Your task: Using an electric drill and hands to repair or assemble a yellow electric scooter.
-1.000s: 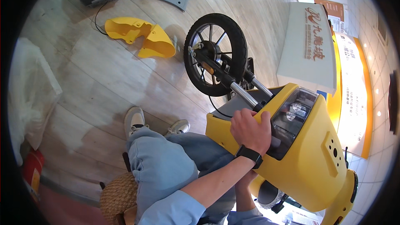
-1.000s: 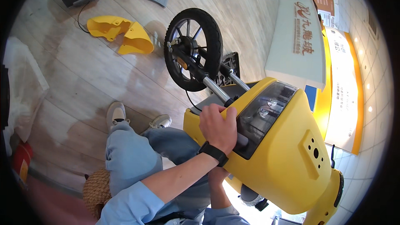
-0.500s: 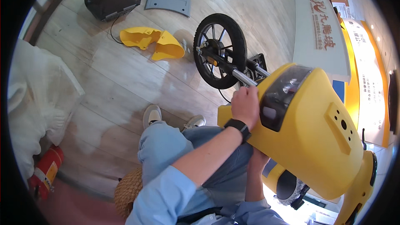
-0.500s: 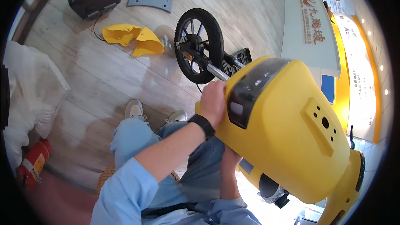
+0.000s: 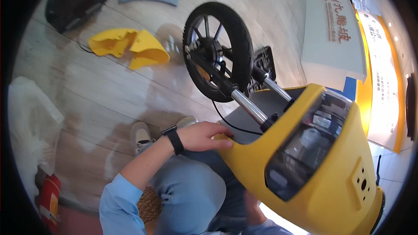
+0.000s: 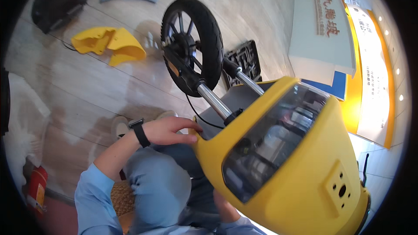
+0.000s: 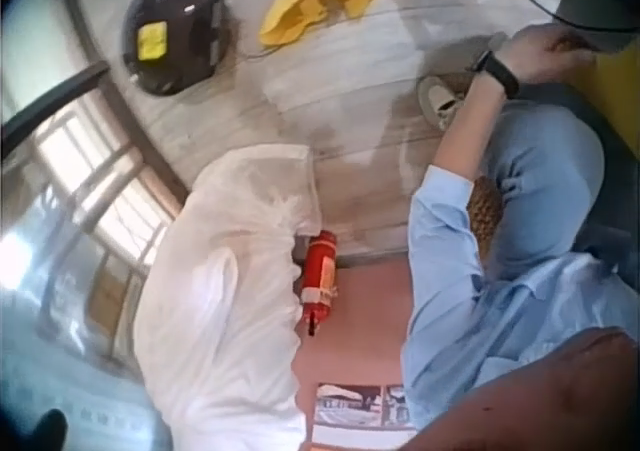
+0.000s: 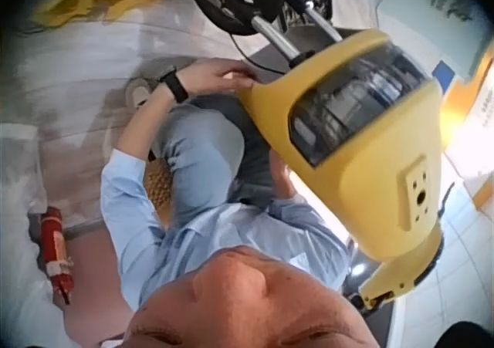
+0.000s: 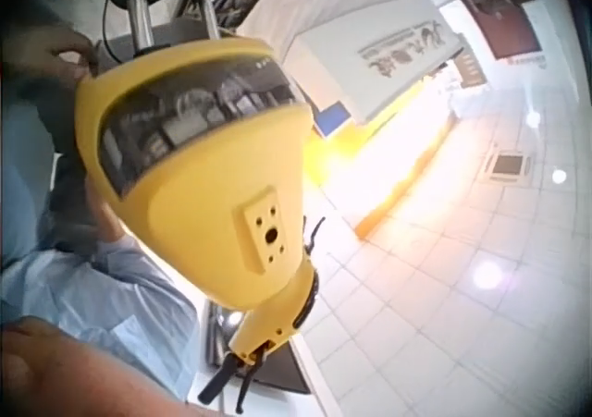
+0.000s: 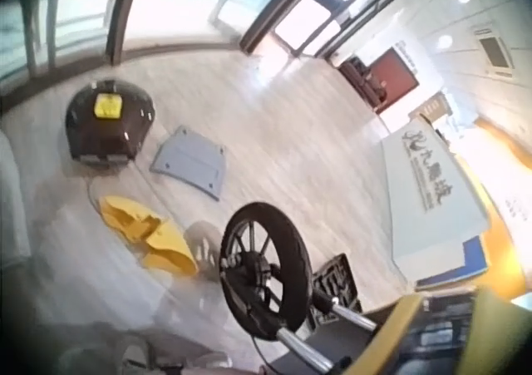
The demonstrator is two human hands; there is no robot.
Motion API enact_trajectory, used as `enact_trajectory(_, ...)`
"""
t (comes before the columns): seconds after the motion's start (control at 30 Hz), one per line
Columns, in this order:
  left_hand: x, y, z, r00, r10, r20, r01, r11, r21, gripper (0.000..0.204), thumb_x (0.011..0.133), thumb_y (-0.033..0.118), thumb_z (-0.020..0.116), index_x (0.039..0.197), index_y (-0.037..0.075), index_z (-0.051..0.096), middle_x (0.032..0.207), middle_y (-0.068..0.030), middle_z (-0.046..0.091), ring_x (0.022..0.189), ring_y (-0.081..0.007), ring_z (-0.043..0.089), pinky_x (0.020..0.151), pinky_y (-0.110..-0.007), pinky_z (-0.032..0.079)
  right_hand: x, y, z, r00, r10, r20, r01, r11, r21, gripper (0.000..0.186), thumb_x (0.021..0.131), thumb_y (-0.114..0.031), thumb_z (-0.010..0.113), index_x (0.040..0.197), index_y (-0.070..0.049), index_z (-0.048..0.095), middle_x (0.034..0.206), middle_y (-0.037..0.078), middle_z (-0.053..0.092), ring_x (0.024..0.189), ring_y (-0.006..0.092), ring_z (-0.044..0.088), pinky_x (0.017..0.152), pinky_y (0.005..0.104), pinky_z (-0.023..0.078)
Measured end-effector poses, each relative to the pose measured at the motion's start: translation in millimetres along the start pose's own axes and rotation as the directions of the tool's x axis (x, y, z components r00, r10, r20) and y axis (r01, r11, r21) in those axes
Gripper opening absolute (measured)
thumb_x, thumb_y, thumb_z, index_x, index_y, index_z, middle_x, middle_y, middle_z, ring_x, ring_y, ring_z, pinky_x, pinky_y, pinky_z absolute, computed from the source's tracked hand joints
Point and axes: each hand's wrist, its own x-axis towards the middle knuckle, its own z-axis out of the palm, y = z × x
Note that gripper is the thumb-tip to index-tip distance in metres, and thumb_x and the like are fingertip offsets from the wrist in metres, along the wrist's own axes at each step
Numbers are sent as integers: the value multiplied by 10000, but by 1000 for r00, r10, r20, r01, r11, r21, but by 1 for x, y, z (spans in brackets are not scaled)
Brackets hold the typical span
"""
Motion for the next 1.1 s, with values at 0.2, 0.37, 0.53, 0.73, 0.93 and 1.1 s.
enact_trajectory(0.2, 23, -34, -9, 992, 124, 27, -111, 951, -289, 390, 832, 321, 766, 1084, 41, 665, 964, -97, 663, 947, -256, 629, 859, -342, 475, 1, 31, -34, 983, 95, 155, -66, 981, -184, 270, 918, -140, 624, 1132, 24, 622, 1086, 157, 654, 991, 289, 611, 877, 407, 481)
enact_trajectory(0.37, 38, -50, -8, 955, 294, 45, -256, 888, -383, 429, 814, 447, 740, 871, 23, 704, 825, -106, 615, 817, -284, 616, 725, -358, 475, 12, 38, -65, 967, 149, 206, -83, 950, -301, 271, 919, -141, 623, 1136, 21, 622, 1090, 156, 653, 993, 288, 610, 877, 406, 482)
enact_trajectory(0.53, 43, -49, -9, 954, 275, 115, -172, 823, -542, 272, 759, 281, 833, 827, 39, 726, 737, -47, 579, 752, -203, 566, 669, -325, 429, 30, 39, -102, 958, 163, 234, -65, 924, -378, 271, 921, -142, 621, 1140, 18, 622, 1093, 156, 653, 995, 288, 610, 877, 405, 483)
enact_trajectory(0.73, 49, -46, -9, 945, 286, 157, -146, 801, -580, 294, 730, 299, 854, 813, 44, 734, 709, -35, 571, 723, -184, 552, 639, -313, 418, 36, 33, -124, 948, 183, 260, -65, 912, -404, 272, 923, -143, 620, 1146, 14, 621, 1097, 156, 652, 997, 288, 610, 877, 404, 485)
enact_trajectory(0.93, 43, -46, -9, 954, 281, 101, -169, 788, -592, 379, 751, 379, 823, 808, 21, 712, 716, -51, 538, 704, -190, 536, 618, -315, 404, 51, 31, -117, 942, 164, 293, -47, 928, -369, 273, 926, -144, 618, 1151, 10, 621, 1101, 156, 651, 999, 287, 610, 877, 403, 486)
enact_trajectory(1.1, 38, -42, -12, 961, 273, 51, -197, 800, -567, 392, 761, 398, 814, 802, 22, 710, 691, -51, 536, 687, -191, 537, 601, -318, 405, 54, 28, -111, 931, 158, 329, -42, 941, -335, 274, 927, -145, 616, 1155, 7, 621, 1105, 156, 650, 1001, 287, 610, 876, 402, 487)
